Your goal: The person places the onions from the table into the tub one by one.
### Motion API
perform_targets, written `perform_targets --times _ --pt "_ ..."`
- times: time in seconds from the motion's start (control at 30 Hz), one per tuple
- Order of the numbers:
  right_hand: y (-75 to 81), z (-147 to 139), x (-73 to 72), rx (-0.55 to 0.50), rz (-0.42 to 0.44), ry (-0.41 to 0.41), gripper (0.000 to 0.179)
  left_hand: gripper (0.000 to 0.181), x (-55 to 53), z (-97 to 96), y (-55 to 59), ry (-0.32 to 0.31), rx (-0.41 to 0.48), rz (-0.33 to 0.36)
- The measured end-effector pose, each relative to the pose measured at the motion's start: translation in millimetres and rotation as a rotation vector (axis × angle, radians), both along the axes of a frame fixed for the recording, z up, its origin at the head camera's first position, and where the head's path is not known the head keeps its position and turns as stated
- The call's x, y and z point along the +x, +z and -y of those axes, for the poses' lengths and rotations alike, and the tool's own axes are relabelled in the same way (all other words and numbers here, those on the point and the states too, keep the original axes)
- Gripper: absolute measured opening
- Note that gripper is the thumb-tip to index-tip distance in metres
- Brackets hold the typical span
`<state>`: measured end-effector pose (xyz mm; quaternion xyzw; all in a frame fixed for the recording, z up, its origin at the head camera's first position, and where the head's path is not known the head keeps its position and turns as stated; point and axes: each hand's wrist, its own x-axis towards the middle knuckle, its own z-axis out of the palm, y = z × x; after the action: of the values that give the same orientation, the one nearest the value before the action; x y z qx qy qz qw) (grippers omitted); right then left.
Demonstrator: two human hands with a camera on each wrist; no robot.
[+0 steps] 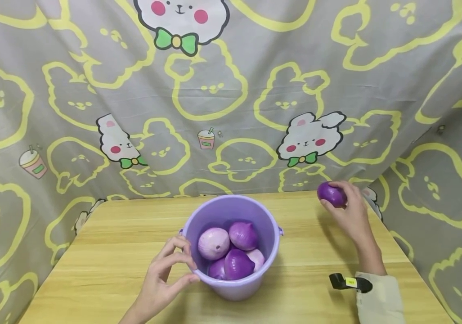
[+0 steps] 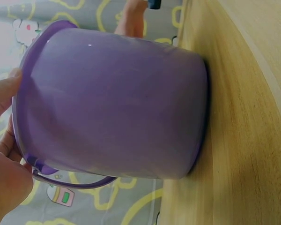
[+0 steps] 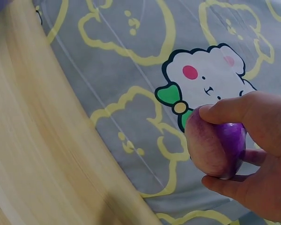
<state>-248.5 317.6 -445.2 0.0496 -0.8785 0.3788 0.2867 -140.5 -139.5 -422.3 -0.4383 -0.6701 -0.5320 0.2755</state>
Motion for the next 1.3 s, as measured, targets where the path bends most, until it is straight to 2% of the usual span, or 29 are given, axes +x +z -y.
perform_targets --times 0.17,0.53,0.83,1.3 --pt "6.0 4 2.4 -0.015 -0.002 0.01 0.051 0.019 -0.5 0.2 0.8 -0.011 0.007 -0.002" --pt "23.4 8 11.0 -0.047 -0.011 0.011 0.053 0.023 -2.2 3.2 -4.7 -0.009 0.006 0.018" --pt "28.8 11 16.8 -0.055 -0.019 0.039 0.055 0.024 -2.3 1.6 -5.6 -0.028 0.012 0.01" --pt "40.4 18 27.8 -0.053 -0.028 0.061 0.053 0.025 -1.9 0.7 -7.0 -0.022 0.005 0.008"
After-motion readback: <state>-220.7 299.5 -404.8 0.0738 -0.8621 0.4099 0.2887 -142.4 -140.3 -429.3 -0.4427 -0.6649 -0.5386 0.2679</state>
